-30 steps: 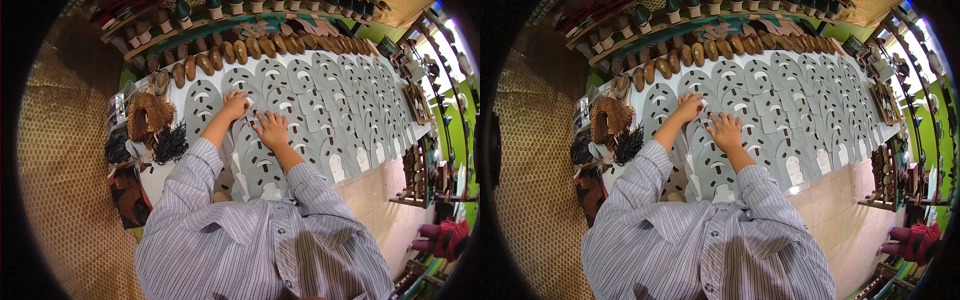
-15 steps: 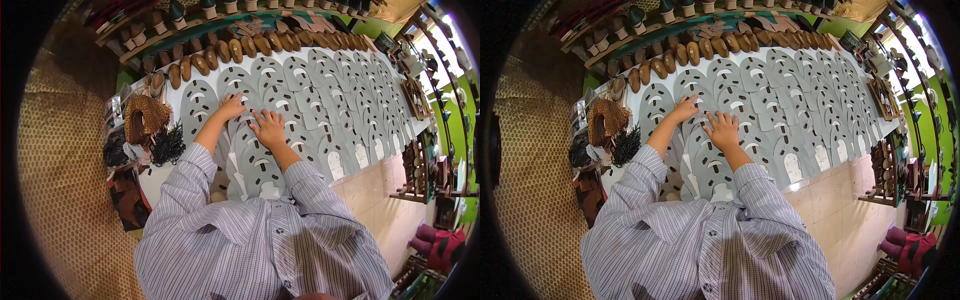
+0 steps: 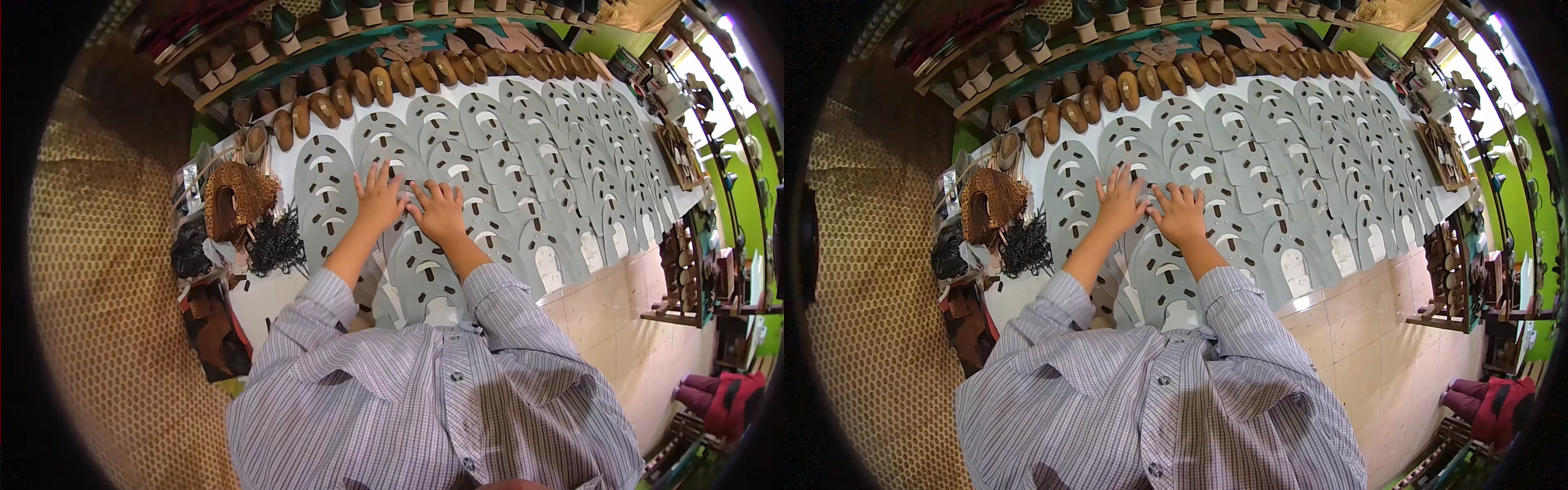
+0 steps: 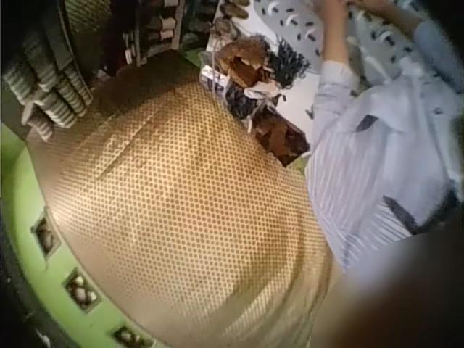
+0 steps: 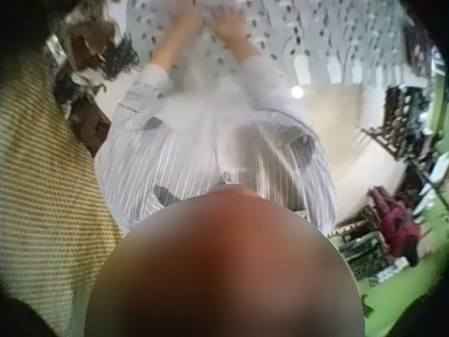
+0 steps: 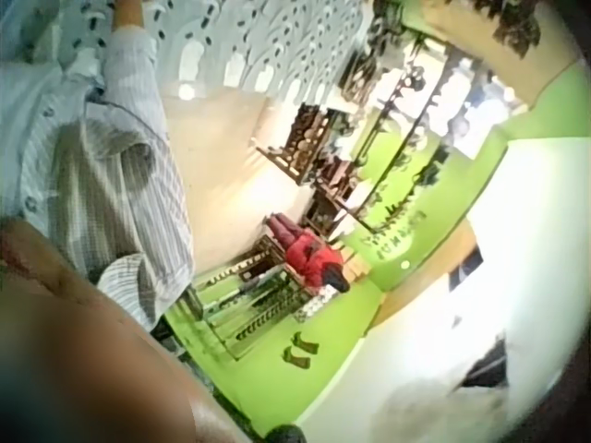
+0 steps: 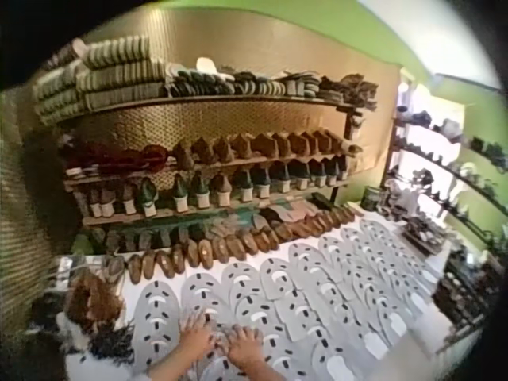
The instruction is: Aligning small white shoe upper components onto a master template sheet for assembly.
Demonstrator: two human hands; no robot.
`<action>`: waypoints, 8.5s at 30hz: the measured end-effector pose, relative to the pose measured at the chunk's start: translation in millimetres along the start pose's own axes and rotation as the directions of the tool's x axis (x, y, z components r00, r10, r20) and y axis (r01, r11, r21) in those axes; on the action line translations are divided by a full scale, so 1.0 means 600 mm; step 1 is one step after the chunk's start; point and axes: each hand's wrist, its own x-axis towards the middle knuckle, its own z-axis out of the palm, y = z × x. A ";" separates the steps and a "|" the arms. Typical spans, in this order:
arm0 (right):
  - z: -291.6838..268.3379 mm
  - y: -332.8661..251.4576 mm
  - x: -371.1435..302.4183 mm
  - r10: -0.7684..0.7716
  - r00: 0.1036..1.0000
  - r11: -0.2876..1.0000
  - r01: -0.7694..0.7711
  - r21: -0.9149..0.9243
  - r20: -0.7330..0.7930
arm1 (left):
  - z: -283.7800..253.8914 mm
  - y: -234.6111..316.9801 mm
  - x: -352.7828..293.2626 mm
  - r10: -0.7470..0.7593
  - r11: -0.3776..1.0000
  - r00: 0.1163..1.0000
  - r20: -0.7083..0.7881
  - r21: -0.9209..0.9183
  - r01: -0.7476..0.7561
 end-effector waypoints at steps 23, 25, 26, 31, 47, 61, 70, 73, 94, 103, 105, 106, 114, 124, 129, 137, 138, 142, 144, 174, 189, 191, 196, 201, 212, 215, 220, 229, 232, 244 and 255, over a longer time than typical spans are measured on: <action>-0.005 -0.008 0.003 -0.020 0.997 0.998 0.024 -0.054 0.071 | 0.001 0.115 -0.209 -0.185 0.976 0.971 0.151 -0.085 0.199; -0.018 -0.013 0.012 -0.020 0.995 0.998 0.027 -0.060 0.102 | -0.005 0.114 -0.214 -0.200 0.972 0.966 0.163 -0.087 0.216; -0.032 -0.013 0.022 0.021 0.984 1.000 -0.018 -0.018 0.177 | -0.006 0.114 -0.218 -0.188 0.976 0.967 0.173 -0.074 0.203; -0.055 0.009 -0.026 0.052 0.984 0.983 -0.081 0.167 0.171 | -0.026 0.138 -0.244 -0.118 0.985 0.971 0.210 -0.099 0.141; -0.121 -0.005 -0.283 -0.026 0.981 0.994 0.006 0.106 0.193 | -0.031 0.099 -0.265 -0.045 0.990 0.998 0.043 -0.135 0.050; -0.081 0.001 -0.278 0.189 0.972 0.947 -0.218 0.235 0.143 | -0.047 0.128 -0.319 -0.217 0.947 0.973 0.076 -0.224 0.229; -0.079 -0.002 -0.256 0.151 0.985 0.968 -0.164 0.189 0.079 | -0.045 0.130 -0.309 -0.250 0.952 0.968 -0.003 -0.181 0.246; -0.093 -0.013 -0.253 0.092 0.994 0.990 -0.098 0.101 0.063 | -0.046 0.141 -0.321 -0.200 0.972 0.979 -0.033 -0.129 0.195; -0.110 -0.035 -0.284 -0.312 0.874 0.949 0.307 0.075 0.372 | -0.015 0.165 -0.397 0.002 0.994 0.990 0.141 -0.108 0.013; -0.090 -0.037 -0.221 -0.179 0.961 0.978 0.198 -0.072 0.210 | -0.021 0.165 -0.417 0.014 0.999 0.995 0.103 -0.036 -0.011; -0.075 -0.024 -0.224 -0.155 0.955 0.980 0.180 -0.079 0.253 | -0.041 0.175 -0.400 -0.014 0.995 0.984 0.178 -0.098 0.031; -0.069 -0.016 -0.225 -0.130 0.945 0.983 0.163 -0.087 0.300 | -0.039 0.172 -0.387 -0.009 0.995 0.985 0.175 -0.095 0.026; -0.059 -0.028 -0.232 -0.120 0.965 0.987 0.141 -0.074 0.234 | -0.015 0.124 -0.276 -0.085 0.996 0.989 -0.119 -0.049 0.079; -0.057 -0.025 -0.239 -0.105 0.986 0.991 0.115 -0.073 0.126 | 0.010 0.131 -0.275 -0.128 0.988 0.992 -0.010 -0.085 0.127; -0.064 -0.028 -0.236 -0.097 0.985 0.994 0.104 -0.037 0.141 | 0.019 0.128 -0.280 -0.127 0.988 0.991 -0.035 -0.093 0.124; -0.066 -0.031 -0.235 -0.092 0.984 0.993 0.102 -0.057 0.154 | 0.018 0.130 -0.284 -0.164 0.980 0.986 -0.013 -0.117 0.161; -0.067 -0.031 -0.235 -0.092 0.984 0.993 0.102 -0.058 0.155 | 0.015 0.130 -0.280 -0.163 0.980 0.987 0.006 -0.111 0.162; -0.067 -0.025 -0.236 -0.088 0.984 0.995 0.095 -0.038 0.157 | -0.006 0.099 -0.227 -0.148 0.979 0.987 0.064 -0.135 0.156; -0.069 -0.029 -0.234 -0.088 0.983 0.995 0.095 -0.035 0.164 | 0.000 0.065 -0.184 -0.224 0.970 0.974 -0.021 -0.103 0.220; -0.068 -0.027 -0.232 -0.095 0.982 0.995 0.096 0.005 0.161 | 0.009 0.000 -0.082 -0.205 0.945 0.978 -0.018 0.256 0.203; -0.079 -0.024 -0.231 -0.073 0.972 0.996 0.061 0.059 0.223 | -0.014 0.019 -0.111 -0.231 0.972 0.972 0.040 0.051 0.229; -0.079 -0.009 -0.227 -0.058 0.971 0.986 0.019 0.163 0.233 | -0.025 0.026 -0.130 -0.252 0.967 0.966 0.048 0.038 0.251; -0.079 -0.001 -0.188 0.015 0.981 0.964 -0.065 0.256 0.195 | -0.050 -0.004 -0.201 -0.387 0.919 0.911 0.143 -0.020 0.394; -0.047 -0.056 -0.101 -0.105 0.986 0.954 0.063 0.292 0.129 | -0.064 -0.086 -0.227 -0.494 0.868 0.866 0.072 -0.003 0.496; 0.047 -0.206 0.026 -0.303 0.937 0.950 0.283 0.133 0.176 | -0.057 -0.128 -0.222 -0.391 0.919 0.915 0.096 0.089 0.383; 0.056 -0.208 0.026 -0.288 0.942 0.957 0.279 0.077 0.171 | -0.052 -0.125 -0.225 -0.405 0.914 0.910 0.090 0.061 0.401; 0.061 -0.207 0.021 -0.298 0.944 0.953 0.286 0.098 0.140 | -0.044 -0.123 -0.225 -0.436 0.899 0.898 0.057 0.077 0.431; 0.071 -0.210 0.081 -0.235 0.965 0.970 0.225 0.096 0.116 | -0.055 -0.146 -0.139 -0.439 0.893 0.898 -0.028 0.097 0.439; 0.081 -0.219 0.111 -0.159 0.967 0.987 0.163 -0.006 0.198 | -0.042 -0.170 -0.111 -0.449 0.881 0.891 -0.071 0.133 0.455; 0.097 -0.224 0.116 -0.183 0.964 0.981 0.192 -0.032 0.195 | -0.040 -0.255 -0.044 -0.472 0.879 0.881 0.026 0.081 0.469; 0.104 -0.211 0.111 -0.203 0.976 0.979 0.203 0.007 0.074 | -0.077 -0.298 0.035 -0.423 0.855 0.868 0.259 -0.205 0.477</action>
